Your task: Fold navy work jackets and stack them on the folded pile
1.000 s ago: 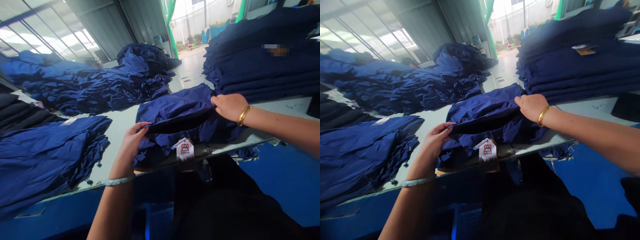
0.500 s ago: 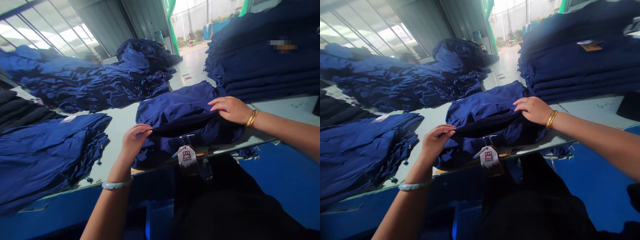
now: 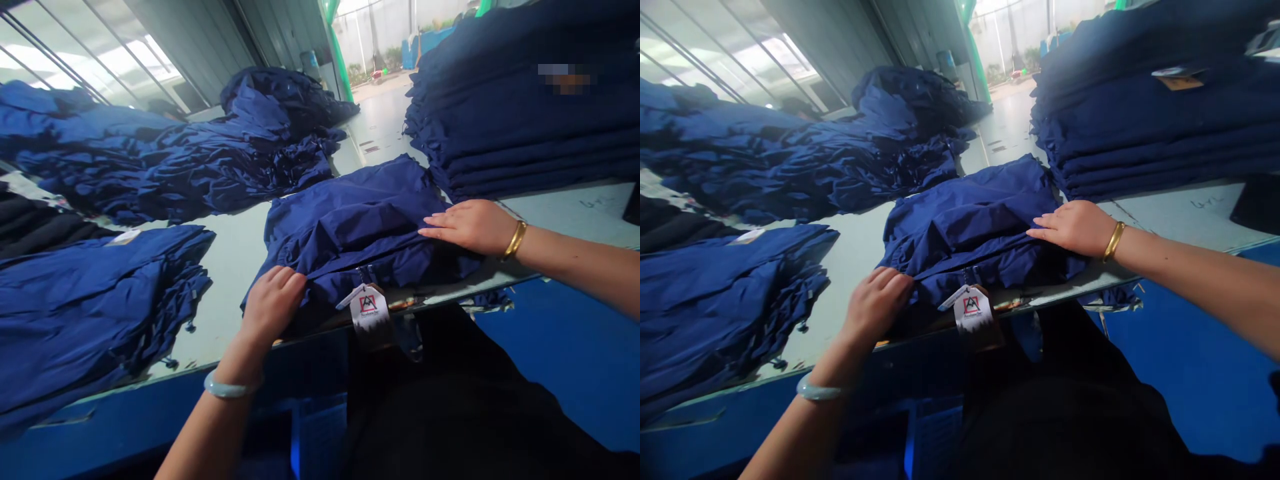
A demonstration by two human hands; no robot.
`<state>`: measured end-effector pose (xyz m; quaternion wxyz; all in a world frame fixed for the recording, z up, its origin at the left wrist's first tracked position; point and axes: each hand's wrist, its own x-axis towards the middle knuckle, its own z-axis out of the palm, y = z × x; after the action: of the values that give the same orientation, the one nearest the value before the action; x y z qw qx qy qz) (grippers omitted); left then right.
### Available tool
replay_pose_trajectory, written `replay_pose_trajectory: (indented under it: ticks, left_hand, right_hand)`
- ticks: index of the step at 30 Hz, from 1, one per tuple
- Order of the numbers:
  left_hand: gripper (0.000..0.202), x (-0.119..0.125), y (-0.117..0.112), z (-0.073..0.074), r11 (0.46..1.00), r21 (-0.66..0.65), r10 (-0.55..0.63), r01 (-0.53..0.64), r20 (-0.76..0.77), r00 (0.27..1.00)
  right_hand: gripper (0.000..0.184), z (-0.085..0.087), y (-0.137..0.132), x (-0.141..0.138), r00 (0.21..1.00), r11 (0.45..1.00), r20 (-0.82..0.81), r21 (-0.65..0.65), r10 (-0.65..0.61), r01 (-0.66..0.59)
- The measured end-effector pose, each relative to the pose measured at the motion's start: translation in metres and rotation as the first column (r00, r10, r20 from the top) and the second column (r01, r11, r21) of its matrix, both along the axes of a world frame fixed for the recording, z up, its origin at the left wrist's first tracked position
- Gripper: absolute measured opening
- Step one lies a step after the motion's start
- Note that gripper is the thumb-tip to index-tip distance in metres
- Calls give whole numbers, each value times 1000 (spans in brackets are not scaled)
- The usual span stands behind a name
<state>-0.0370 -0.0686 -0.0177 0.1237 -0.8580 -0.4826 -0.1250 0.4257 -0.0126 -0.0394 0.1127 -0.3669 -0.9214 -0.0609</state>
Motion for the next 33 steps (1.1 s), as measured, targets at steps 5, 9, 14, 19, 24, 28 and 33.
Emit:
replay_pose_trajectory:
  ticks: [5, 9, 14, 19, 24, 28, 33]
  left_hand:
    - [26, -11, -2, 10, 959, -273, -76, 75, 4, 997]
    - [32, 1, 0, 41, 984, -168, -16, 62, 262, 965]
    - [51, 75, 17, 42, 931, -284, -148, 231, 286, 947]
    - [56, 114, 26, 7, 833, -531, -185, 154, -5, 983]
    - [56, 101, 24, 6, 764, -603, -224, 229, 85, 971]
    - [64, 97, 46, 24, 850, -417, -213, 323, 289, 933]
    - [67, 95, 83, 17, 955, -292, -52, 54, 13, 999]
  right_hand:
    - [50, -13, -1, 10, 996, 990, 20, -108, 91, -88]
    - [45, 21, 3, 0, 988, 989, -155, -148, -15, -8]
    - [51, 61, 32, -69, 935, 973, -347, -230, -71, -11]
    - [61, 25, 68, -125, 994, 954, -83, -298, -69, 41]
    - [68, 9, 91, -126, 950, 860, 82, -407, -302, 309]
    - [69, 27, 85, -130, 940, 896, -1, -303, -341, 325]
    - [81, 14, 61, -135, 986, 955, -33, -256, -162, 148]
